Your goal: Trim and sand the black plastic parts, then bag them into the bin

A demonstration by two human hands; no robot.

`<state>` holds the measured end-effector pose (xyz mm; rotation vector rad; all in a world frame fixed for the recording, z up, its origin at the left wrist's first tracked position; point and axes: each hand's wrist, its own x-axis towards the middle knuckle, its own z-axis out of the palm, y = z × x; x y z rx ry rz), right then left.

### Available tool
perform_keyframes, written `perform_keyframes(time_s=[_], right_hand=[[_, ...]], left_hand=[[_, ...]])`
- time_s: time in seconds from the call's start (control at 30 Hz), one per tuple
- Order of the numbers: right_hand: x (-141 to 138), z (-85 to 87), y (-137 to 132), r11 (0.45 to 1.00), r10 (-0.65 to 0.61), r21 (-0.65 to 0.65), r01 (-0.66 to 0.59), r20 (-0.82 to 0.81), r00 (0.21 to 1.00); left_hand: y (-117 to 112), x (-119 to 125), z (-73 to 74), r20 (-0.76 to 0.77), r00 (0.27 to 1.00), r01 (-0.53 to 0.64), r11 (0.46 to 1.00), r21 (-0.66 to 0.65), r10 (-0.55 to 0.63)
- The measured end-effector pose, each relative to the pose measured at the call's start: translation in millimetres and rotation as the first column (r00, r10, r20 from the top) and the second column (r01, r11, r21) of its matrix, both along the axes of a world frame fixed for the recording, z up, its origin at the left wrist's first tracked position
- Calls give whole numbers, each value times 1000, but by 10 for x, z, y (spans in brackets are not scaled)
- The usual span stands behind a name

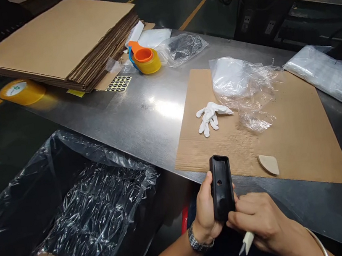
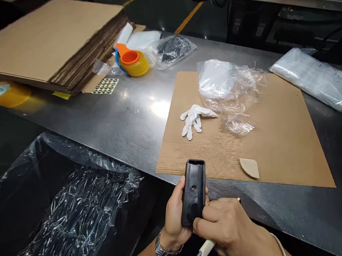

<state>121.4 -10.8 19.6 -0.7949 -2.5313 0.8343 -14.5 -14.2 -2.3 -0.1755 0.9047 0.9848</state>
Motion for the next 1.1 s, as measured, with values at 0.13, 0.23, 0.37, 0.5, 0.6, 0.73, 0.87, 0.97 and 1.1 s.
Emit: perform_keyframes(time_s=[0.13,0.23,0.37,0.5,0.6,0.73,0.87,0.97,1.1], right_hand=[[105,-29,-24,954,-272,-150,261,-63,960],[204,-8,-47,829,-432,-356,432,83,898],[268,60,-90,792,-377,-460,402,150,914],[239,101,-129,809,-394,-431,400,109,913],[200,99,-159,858,-417,-309,411,51,908],[172,102,-216,927,-375,9,375,86,923],[180,149,-294,909,-351,312,277,213,912],[198,185,-349,894,-338,397,209,292,894],[203,203,-392,881,-334,440,176,313,889]], left_hand=[[35,-57,-31,44,999,10,1000,19,-11],[64,-72,-38,45,999,-18,1000,-12,19],[92,-68,-25,61,998,-29,998,-63,33],[113,-80,-2,75,997,-28,997,-77,34],[113,-92,1,65,997,-39,996,-77,44],[91,-99,0,18,996,-90,996,-16,90],[70,-112,34,-49,989,-138,987,81,143],[64,-126,63,-92,982,-150,979,135,163],[51,-135,72,-95,984,-135,975,175,153]])
